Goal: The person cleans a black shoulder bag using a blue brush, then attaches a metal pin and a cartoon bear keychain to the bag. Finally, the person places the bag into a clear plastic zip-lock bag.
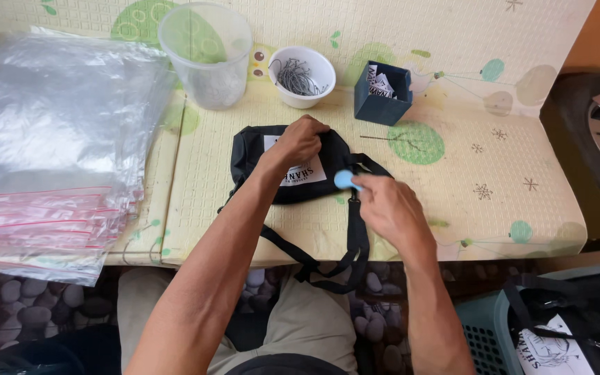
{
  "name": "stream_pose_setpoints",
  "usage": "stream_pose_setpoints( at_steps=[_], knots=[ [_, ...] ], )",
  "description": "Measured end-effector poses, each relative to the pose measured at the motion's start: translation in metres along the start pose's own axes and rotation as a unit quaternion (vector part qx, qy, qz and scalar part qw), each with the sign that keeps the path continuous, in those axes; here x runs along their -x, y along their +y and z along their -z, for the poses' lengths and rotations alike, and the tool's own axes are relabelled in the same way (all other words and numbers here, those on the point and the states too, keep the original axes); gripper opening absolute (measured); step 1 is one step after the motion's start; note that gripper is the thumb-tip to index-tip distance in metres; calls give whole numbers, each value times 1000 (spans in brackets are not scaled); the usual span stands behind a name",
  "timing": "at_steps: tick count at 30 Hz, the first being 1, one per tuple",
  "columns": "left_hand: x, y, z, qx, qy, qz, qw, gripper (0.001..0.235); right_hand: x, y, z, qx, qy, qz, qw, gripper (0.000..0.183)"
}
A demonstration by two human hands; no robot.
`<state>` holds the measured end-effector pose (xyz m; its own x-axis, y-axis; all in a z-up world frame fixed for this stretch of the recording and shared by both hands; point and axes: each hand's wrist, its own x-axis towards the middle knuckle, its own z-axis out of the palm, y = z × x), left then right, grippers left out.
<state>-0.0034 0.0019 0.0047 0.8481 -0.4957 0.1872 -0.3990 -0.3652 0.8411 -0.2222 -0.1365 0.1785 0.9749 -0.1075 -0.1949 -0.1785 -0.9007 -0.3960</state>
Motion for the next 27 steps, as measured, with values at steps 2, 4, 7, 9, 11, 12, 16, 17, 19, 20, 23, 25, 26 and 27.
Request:
stream_pose_setpoints(
  at_steps=[2, 4, 7, 9, 11, 12, 16, 17, 19, 20, 23, 25, 26, 27],
  knots=[
    [5, 13, 6, -7, 4, -7, 1000, 54, 15, 4, -3, 2, 18, 25, 1000, 40],
    [17, 29, 13, -15, 1, -18, 1000, 51, 23, 6, -12, 1, 39, 45, 998, 38],
    [53, 64, 41, 2, 95, 5, 996, 39, 4, 7, -26, -76, 123, 91, 985, 42],
    [97, 97, 71, -60, 211, 42, 975, 38, -25, 16, -37, -155, 181, 128, 963, 44],
    [121, 69, 83, -96, 243, 77, 962, 42, -48, 15, -44, -172, 197, 109, 959, 45],
    [135, 54, 89, -129, 273, 111, 947, 49, -59, 14, -48, -186, 213, 89, 955, 45],
    [170, 39, 89, 16, 266, 134, 955, 38, -103, 4, -81, -134, 209, 77, 966, 44],
    [171, 36, 88, 31, 282, 131, 950, 35, -108, -4, -88, -133, 190, 85, 969, 44],
    [172, 31, 86, 47, 297, 129, 945, 31, -112, -26, -105, -133, 171, 91, 972, 45],
    [171, 27, 86, 42, 299, 133, 944, 29, -111, -40, -116, -168, 137, 131, 968, 45],
    [172, 27, 82, 27, 316, 132, 939, 23, -94, -72, -138, -207, 94, 202, 953, 45],
    [173, 28, 81, 14, 330, 128, 935, 20, -81, -78, -143, -214, 84, 233, 945, 45],
    [173, 28, 80, 29, 336, 119, 934, 23, -76, -75, -142, -174, 90, 231, 953, 44],
    [174, 27, 80, 44, 342, 111, 932, 25, -71, -72, -141, -133, 95, 228, 960, 43]
  ],
)
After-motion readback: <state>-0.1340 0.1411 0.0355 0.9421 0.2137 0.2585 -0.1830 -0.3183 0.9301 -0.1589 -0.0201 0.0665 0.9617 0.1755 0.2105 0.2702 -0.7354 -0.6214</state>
